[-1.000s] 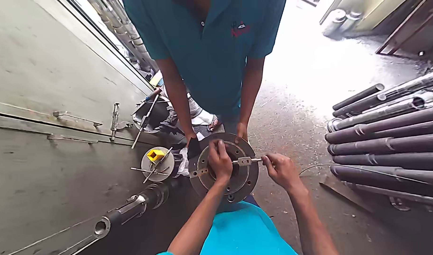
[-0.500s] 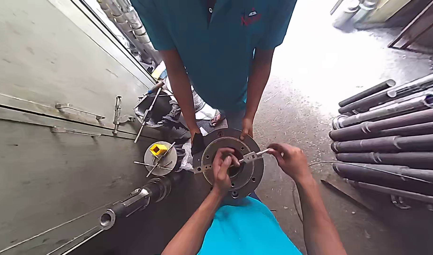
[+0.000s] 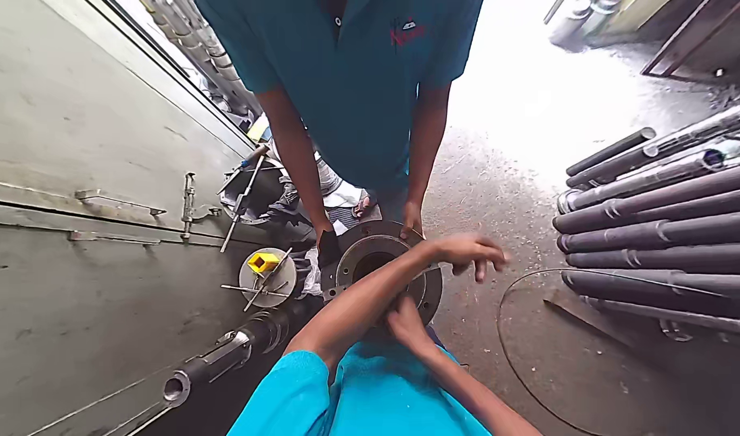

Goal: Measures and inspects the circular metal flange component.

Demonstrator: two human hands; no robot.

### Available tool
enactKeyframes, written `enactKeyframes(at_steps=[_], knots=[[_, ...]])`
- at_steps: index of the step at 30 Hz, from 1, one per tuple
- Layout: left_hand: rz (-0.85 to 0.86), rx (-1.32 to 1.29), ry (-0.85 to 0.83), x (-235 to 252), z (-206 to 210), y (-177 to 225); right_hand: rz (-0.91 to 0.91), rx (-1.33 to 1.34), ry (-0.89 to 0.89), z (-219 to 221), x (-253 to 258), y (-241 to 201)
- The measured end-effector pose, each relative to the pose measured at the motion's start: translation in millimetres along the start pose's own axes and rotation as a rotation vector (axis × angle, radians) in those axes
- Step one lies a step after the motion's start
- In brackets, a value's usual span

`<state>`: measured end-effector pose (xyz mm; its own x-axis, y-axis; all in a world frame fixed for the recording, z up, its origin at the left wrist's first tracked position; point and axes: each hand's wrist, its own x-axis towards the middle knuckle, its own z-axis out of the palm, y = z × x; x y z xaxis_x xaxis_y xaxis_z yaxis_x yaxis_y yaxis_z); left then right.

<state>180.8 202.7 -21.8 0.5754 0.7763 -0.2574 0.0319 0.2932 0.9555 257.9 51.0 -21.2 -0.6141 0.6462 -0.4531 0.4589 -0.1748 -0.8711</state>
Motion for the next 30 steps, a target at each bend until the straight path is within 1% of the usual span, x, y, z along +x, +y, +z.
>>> enactKeyframes(at_steps=[1,2,3,4,5,6,8,10,11,12,14,15,16,17,18,19,20,21,23,24,25,26,27,28,29,30], knots=[[-0.027,0.014,-0.118,5,12,0,-0.035,0.052,0.039,9,3,-3],[-0.018,0.085,-0.126,2,17,3,-0.043,0.052,0.014,7,6,-7],[0.028,0.192,-0.032,-11,18,8,-0.037,-0.015,-0.049,-1,9,-12],[0.090,0.294,0.123,-31,17,12,-0.052,-0.108,-0.132,-16,10,-14],[0.143,0.380,0.302,-55,15,12,-0.134,-0.186,-0.182,-35,10,-11],[0.162,0.438,0.496,-83,14,7,-0.263,-0.245,-0.158,-55,10,-4],[0.138,0.423,0.899,-138,20,-20,-0.475,-0.323,0.028,-95,18,7],[0.097,0.266,1.256,-174,35,-52,-0.555,-0.454,0.265,-129,36,8],[0.110,0.160,1.381,-177,44,-62,-0.576,-0.535,0.317,-144,49,7],[0.139,0.071,1.458,-173,53,-67,-0.579,-0.617,0.305,-156,61,7],[0.207,-0.006,1.514,-154,63,-69,-0.508,-0.709,0.142,-166,71,9],[0.227,-0.001,1.553,-142,60,-66,-0.436,-0.714,0.047,-165,69,11],[0.226,0.021,1.616,-130,49,-63,-0.360,-0.702,-0.010,-161,62,14],[0.207,0.025,1.637,-121,34,-59,-0.316,-0.690,-0.026,-154,49,21],[0.183,0.020,1.574,-113,16,-52,-0.279,-0.677,-0.033,-146,35,27],[0.170,0.020,1.440,-103,-4,-44,-0.251,-0.642,-0.046,-134,21,30],[0.180,0.052,1.268,-87,-21,-36,-0.221,-0.592,-0.073,-116,8,33],[0.183,0.106,1.055,-67,-31,-27,-0.193,-0.529,-0.093,-96,-2,33],[0.129,0.241,0.570,-29,-35,-2,-0.104,-0.393,-0.080,-55,-2,27],[0.106,0.261,0.366,-16,-34,7,-0.044,-0.340,-0.068,-40,2,21],[0.111,0.245,0.251,-10,-30,10,0.009,-0.309,-0.080,-32,7,15],[0.149,0.232,0.251,-12,-29,10,0.036,-0.312,-0.132,-34,11,11],[0.189,0.233,0.347,-21,-27,8,0.033,-0.345,-0.214,-44,12,10],[0.200,0.266,0.494,-37,-25,8,-0.009,-0.383,-0.281,-60,12,9],[0.188,0.323,0.676,-57,-22,7,-0.084,-0.403,-0.290,-79,13,9],[0.150,0.381,0.851,-78,-20,1,-0.174,-0.405,-0.239,-98,14,7]])
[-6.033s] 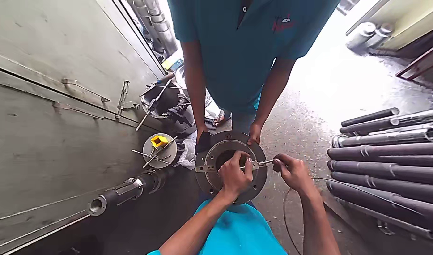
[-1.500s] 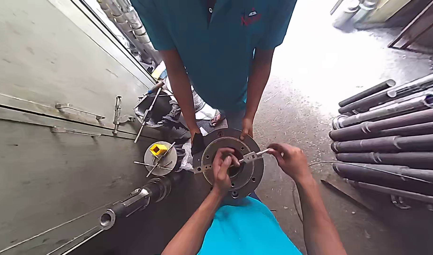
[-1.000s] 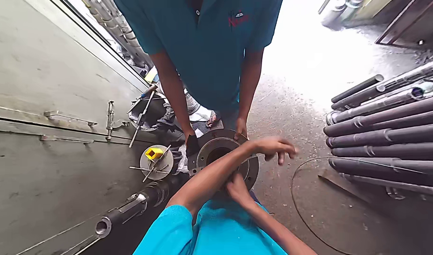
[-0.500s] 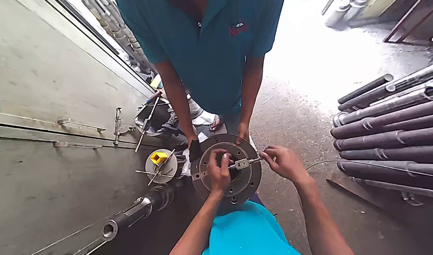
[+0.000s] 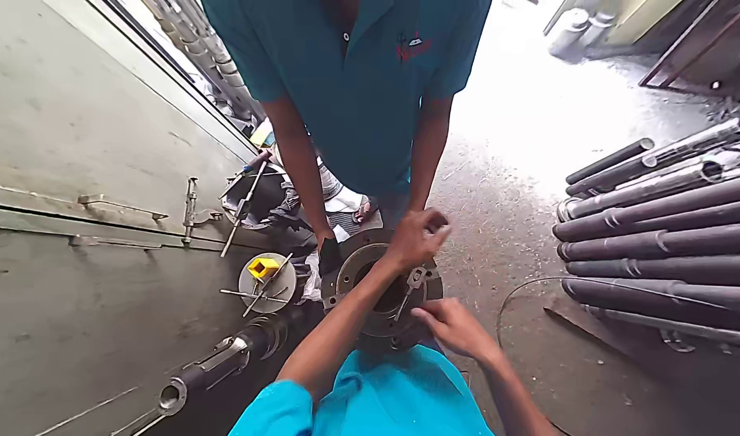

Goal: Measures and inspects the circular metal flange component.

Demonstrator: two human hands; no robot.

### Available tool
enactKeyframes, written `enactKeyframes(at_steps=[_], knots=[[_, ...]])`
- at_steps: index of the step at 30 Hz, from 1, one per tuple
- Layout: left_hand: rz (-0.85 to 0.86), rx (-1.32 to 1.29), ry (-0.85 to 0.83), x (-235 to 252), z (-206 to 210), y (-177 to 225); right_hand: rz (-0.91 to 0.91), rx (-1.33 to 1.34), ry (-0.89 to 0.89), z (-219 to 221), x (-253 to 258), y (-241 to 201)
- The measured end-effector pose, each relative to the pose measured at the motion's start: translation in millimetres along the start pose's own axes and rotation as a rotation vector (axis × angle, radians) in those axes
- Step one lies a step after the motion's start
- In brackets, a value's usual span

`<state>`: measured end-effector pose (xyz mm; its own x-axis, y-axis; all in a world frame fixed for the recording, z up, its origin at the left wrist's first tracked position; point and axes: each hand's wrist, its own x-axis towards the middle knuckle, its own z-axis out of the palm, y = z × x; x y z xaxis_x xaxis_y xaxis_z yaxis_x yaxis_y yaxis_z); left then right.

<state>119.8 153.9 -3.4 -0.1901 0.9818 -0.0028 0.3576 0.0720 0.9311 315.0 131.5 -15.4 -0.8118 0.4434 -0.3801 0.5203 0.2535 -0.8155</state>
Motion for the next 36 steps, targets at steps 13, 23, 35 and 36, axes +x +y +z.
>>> enactKeyframes(at_steps=[13,23,35,36], knots=[[0.026,0.494,0.680,-125,66,-38,-0.441,-0.449,0.397,-63,76,43],[0.313,0.487,0.515,-74,6,-71,0.020,-0.457,0.592,-5,-22,33],[-0.285,0.434,0.490,-127,54,-16,-0.314,-0.404,0.103,-96,67,33],[-0.258,0.444,0.555,-118,49,-22,-0.242,-0.407,0.085,-96,51,34]])
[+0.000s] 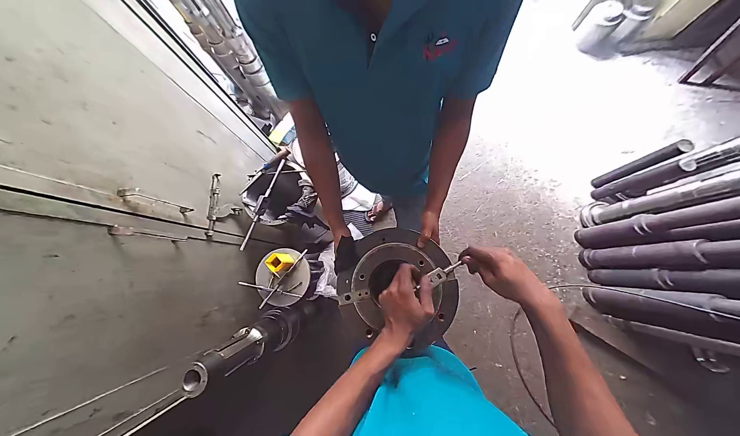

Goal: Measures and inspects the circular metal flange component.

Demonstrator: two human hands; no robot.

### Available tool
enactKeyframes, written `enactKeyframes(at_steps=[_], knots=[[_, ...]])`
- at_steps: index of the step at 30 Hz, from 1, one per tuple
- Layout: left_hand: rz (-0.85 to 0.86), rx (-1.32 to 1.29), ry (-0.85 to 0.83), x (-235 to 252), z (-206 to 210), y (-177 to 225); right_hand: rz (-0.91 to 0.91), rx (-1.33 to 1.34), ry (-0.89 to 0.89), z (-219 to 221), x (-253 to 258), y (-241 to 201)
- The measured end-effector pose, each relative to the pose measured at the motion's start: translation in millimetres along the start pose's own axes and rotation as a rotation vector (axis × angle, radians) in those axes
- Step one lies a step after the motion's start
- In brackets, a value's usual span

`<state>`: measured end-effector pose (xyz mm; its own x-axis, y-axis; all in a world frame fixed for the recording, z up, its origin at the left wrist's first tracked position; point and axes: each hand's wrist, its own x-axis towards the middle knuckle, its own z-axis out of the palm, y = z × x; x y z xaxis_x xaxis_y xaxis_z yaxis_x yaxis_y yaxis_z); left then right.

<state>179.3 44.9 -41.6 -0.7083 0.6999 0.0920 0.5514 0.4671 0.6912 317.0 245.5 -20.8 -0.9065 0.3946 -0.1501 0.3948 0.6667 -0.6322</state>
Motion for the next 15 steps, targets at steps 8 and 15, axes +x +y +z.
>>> enactKeyframes(at_steps=[8,15], knots=[[0.360,-0.522,-0.416,124,21,11,0.381,0.778,-0.168,71,-76,-70],[0.323,-0.818,-0.575,124,16,7,0.478,0.822,-0.348,62,-67,-73]])
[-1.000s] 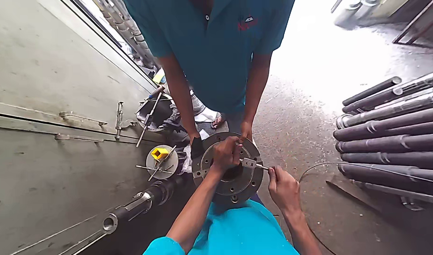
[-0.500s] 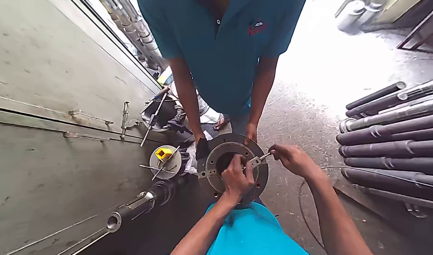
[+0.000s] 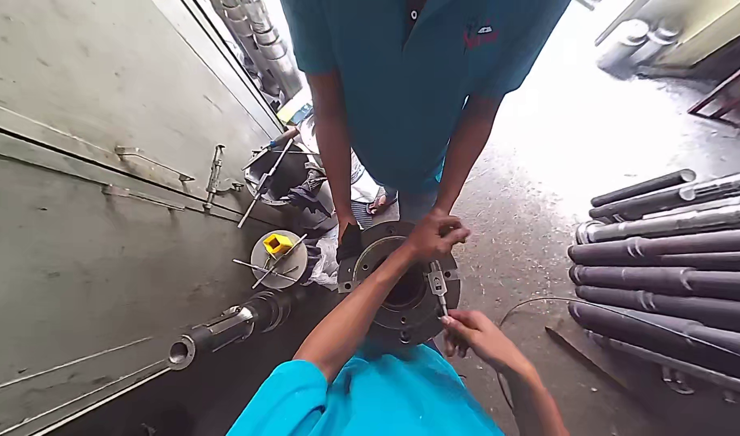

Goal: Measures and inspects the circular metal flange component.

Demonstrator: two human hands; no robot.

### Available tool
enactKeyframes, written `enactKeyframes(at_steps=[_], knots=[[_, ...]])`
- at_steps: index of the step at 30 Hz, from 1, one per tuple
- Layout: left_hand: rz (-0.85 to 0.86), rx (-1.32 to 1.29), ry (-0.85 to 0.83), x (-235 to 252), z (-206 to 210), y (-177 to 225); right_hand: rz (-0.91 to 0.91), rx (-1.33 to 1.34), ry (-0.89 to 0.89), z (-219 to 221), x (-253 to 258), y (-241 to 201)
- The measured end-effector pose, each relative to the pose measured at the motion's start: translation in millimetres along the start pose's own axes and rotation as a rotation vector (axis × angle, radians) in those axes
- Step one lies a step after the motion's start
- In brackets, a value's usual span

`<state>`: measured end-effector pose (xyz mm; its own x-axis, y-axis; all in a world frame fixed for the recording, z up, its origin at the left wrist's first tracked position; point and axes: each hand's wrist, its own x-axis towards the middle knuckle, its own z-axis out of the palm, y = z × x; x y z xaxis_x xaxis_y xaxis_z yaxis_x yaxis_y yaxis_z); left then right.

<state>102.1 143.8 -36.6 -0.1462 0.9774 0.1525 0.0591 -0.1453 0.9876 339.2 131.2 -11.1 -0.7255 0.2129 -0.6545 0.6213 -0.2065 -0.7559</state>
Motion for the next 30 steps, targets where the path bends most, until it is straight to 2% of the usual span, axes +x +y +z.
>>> enactKeyframes(at_steps=[3,7,9,11,13,14,15,17,19,21,23,24,25,26,28,29,30], knots=[[-0.038,-0.439,0.131,-57,-22,-6,-0.059,-0.079,0.117,-50,0,-4],[-0.022,-0.670,0.367,-128,11,-4,-0.186,-0.091,0.349,-82,41,-23],[-0.020,-0.667,0.516,-139,34,4,-0.200,-0.100,0.457,-77,58,-30],[-0.134,-0.541,0.684,-126,42,16,-0.223,-0.167,0.499,-73,54,-23],[-0.313,-0.394,0.810,-95,34,20,-0.220,-0.263,0.453,-72,34,-9],[-0.362,-0.325,0.812,-78,26,18,-0.201,-0.286,0.390,-69,22,-4],[-0.362,-0.243,0.759,-60,20,14,-0.166,-0.284,0.299,-61,9,0],[-0.266,-0.111,0.552,-20,15,6,-0.104,-0.212,0.128,-27,-5,5],[-0.193,0.019,0.151,20,25,7,-0.106,-0.082,0.081,22,4,5],[-0.285,0.093,-0.353,44,47,19,-0.110,0.047,0.262,73,25,-7],[-0.422,-0.074,-0.741,43,79,20,-0.134,0.088,0.499,106,46,-28],[-0.478,-0.151,-0.881,39,93,22,-0.147,0.090,0.523,112,53,-33],[-0.509,-0.176,-0.957,38,99,25,-0.150,0.075,0.459,109,56,-35],[-0.494,-0.149,-0.951,36,98,28,-0.140,0.035,0.395,105,56,-39],[-0.341,0.061,-0.715,27,77,34,-0.156,-0.097,0.229,87,52,-47],[-0.262,0.163,-0.558,18,58,41,-0.219,-0.181,0.145,72,44,-45],[-0.227,0.226,-0.405,5,34,47,-0.318,-0.256,0.135,58,37,-39]])
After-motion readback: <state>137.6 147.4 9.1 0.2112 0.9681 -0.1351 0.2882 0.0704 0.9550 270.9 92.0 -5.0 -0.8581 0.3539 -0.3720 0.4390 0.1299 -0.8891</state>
